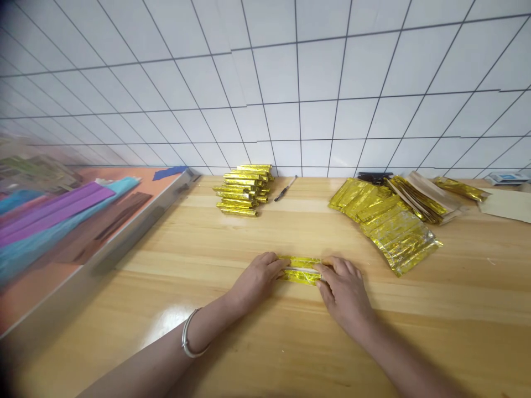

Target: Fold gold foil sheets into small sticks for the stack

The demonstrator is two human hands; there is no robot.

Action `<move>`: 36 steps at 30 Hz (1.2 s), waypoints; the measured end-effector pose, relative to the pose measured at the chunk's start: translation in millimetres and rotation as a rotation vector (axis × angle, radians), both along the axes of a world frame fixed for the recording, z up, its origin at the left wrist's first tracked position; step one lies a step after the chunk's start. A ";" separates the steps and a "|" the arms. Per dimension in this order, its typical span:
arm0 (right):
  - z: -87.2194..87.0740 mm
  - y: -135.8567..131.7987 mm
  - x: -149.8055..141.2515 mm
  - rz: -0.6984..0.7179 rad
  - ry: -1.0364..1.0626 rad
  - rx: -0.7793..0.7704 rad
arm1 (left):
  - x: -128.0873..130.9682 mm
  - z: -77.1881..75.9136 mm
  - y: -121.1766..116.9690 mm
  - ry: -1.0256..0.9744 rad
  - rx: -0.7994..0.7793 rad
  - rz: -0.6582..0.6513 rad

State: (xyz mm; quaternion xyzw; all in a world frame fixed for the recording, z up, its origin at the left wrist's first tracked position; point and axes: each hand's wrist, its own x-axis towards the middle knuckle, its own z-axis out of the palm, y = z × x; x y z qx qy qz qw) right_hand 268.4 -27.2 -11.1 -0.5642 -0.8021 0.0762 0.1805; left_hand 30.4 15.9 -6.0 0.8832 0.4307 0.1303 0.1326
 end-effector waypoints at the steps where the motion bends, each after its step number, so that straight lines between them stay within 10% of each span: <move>1: 0.2 -0.3 0.1 -0.001 0.000 0.000 | 0.1 -0.6 0.2 -0.009 -0.005 0.006; 36: 2.7 1.9 -0.7 0.013 -0.039 0.057 | 8.5 11.2 -11.3 0.316 0.295 -0.219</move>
